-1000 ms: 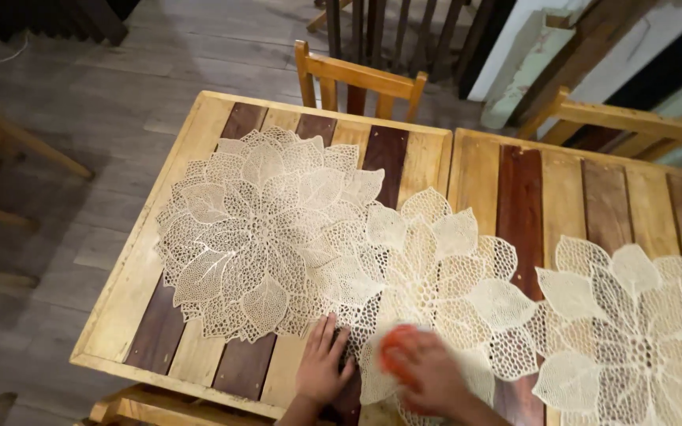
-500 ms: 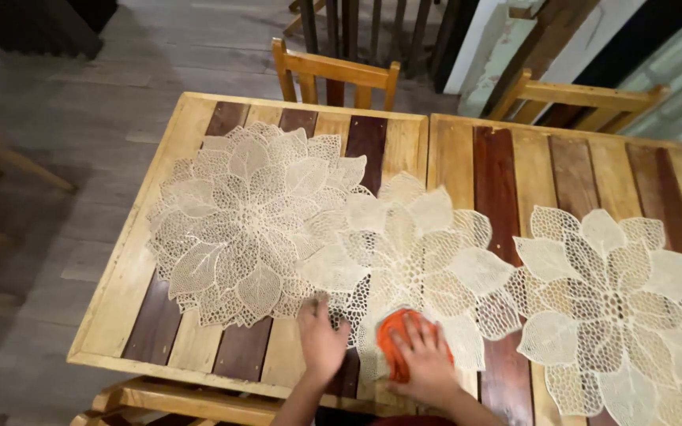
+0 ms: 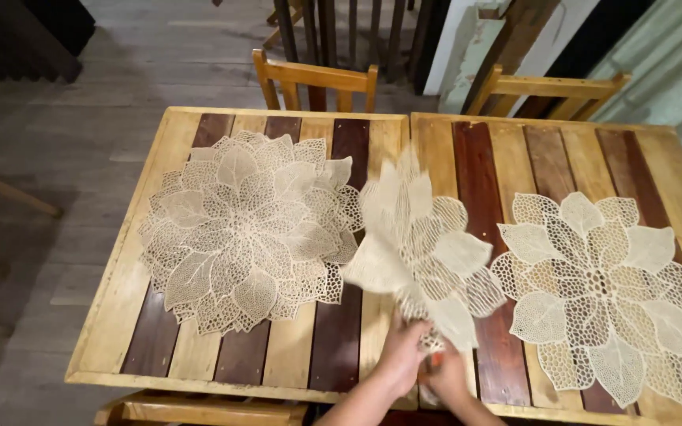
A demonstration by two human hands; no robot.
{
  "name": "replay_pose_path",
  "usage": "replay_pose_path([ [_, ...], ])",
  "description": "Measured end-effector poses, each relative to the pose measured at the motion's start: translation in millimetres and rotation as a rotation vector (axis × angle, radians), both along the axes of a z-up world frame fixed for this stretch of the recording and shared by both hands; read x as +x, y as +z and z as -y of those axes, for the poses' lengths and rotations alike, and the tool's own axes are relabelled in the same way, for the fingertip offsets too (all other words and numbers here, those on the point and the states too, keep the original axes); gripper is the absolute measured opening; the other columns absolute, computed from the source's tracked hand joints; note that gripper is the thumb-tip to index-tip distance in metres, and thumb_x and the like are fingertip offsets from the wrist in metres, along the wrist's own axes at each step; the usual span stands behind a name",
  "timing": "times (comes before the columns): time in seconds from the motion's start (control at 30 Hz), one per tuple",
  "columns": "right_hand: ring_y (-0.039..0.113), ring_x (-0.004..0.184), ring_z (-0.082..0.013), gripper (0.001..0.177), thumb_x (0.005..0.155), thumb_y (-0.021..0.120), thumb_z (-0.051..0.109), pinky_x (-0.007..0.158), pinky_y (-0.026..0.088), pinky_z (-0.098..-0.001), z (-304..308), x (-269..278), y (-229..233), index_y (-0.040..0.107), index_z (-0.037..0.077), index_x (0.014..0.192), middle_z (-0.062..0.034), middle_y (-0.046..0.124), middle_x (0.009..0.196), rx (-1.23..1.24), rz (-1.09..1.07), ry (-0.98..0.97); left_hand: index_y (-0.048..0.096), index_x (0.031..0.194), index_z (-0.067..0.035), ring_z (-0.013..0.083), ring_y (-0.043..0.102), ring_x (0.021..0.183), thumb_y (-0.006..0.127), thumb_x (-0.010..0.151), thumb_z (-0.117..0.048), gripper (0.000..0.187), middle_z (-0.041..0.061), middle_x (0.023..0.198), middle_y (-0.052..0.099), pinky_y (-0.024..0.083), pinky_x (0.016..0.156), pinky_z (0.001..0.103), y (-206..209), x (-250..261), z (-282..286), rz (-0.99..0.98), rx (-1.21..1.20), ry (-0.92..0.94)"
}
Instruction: Spraying and wiping down wooden restaurant tables.
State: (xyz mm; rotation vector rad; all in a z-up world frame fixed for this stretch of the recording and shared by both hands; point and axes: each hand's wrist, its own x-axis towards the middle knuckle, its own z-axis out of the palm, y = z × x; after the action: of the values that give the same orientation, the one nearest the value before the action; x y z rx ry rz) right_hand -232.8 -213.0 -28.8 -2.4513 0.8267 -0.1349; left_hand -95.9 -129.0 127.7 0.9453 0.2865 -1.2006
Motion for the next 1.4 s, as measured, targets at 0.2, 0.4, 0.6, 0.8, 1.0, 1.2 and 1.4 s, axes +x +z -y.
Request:
replay_pose_path([
  [0.2, 0.071, 0.089, -0.0238, 0.030, 0.075, 0.069, 0.002, 0.076, 0.055, -0.0349, 135, -48, 82, 0.065, 0.007, 0.105, -0.0121, 0.076, 0.099, -0.018, 0.426, -0.064, 0.038, 0.154, -0.004, 0.0235, 0.063, 0.111, 0.062, 0.103, -0.012, 0.058, 0.017, 0.132, 0.060, 0.056, 0.094, 0.037, 78, 0, 18, 0.503, -0.332, -0.345],
  [0.4, 0.053, 0.074, -0.0117, 0.026, 0.103, 0.078, 0.035, 0.064, 0.042, -0.0281, 237, -130, 152, 0.072, 0.010, 0.099, 0.0013, 0.061, 0.088, 0.600, 0.774, -0.938, 0.049, 0.152, -0.008, 0.0168, 0.065, 0.111, 0.058, 0.103, -0.014, 0.050, 0.010, 0.133, 0.066, 0.054, 0.100, 0.032, 72, -14, 20, 0.911, -0.348, -0.657],
  [0.6, 0.060, 0.079, -0.0197, 0.029, 0.105, 0.068, 0.035, 0.067, 0.047, -0.0372, 255, -248, -7, 0.070, 0.009, 0.119, -0.0046, 0.065, 0.100, 0.736, 0.780, -1.090, 0.053, 0.146, -0.007, 0.0165, 0.067, 0.113, 0.058, 0.103, -0.014, 0.044, 0.011, 0.128, 0.069, 0.053, 0.097, 0.030, 34, -35, 19, 0.846, -0.197, -0.780],
  [0.8, 0.066, 0.102, -0.0223, 0.045, 0.093, 0.064, 0.018, 0.089, 0.051, -0.0355, 183, -258, -112, 0.058, 0.002, 0.135, -0.0098, 0.069, 0.115, 0.929, 0.664, -0.993, 0.057, 0.140, -0.005, 0.0178, 0.068, 0.112, 0.059, 0.103, -0.018, 0.040, 0.013, 0.124, 0.071, 0.053, 0.096, 0.031, -28, -53, 55, 0.879, -0.261, -0.833],
  [1.0, 0.066, 0.094, -0.0278, 0.052, 0.091, 0.066, 0.020, 0.084, 0.052, -0.0387, 126, -221, -41, 0.060, -0.001, 0.138, -0.0140, 0.071, 0.111, 1.031, 0.607, -1.016, 0.057, 0.141, -0.007, 0.0195, 0.068, 0.116, 0.059, 0.102, -0.022, 0.042, 0.011, 0.128, 0.071, 0.053, 0.099, 0.032, -32, -40, 76, 0.925, -0.222, -0.853],
  [1.2, 0.066, 0.097, -0.0212, 0.059, 0.087, 0.070, 0.021, 0.086, 0.051, -0.0339, 117, -178, 4, 0.059, -0.002, 0.140, -0.0130, 0.074, 0.111, 1.122, 0.507, -0.708, 0.054, 0.145, -0.011, 0.0187, 0.064, 0.124, 0.059, 0.102, -0.024, 0.045, 0.009, 0.134, 0.067, 0.051, 0.105, 0.030, -53, -1, 63, 0.939, -0.055, -0.797],
  [1.4, 0.065, 0.105, -0.0167, 0.061, 0.089, 0.072, 0.022, 0.094, 0.049, -0.0311, 110, -75, 42, 0.059, -0.001, 0.144, -0.0102, 0.071, 0.118, 1.143, 0.331, -0.454, 0.057, 0.140, -0.006, 0.0192, 0.066, 0.121, 0.064, 0.100, -0.013, 0.042, 0.013, 0.125, 0.070, 0.051, 0.103, 0.029, -111, 39, 22, 0.868, -0.116, -0.378],
])
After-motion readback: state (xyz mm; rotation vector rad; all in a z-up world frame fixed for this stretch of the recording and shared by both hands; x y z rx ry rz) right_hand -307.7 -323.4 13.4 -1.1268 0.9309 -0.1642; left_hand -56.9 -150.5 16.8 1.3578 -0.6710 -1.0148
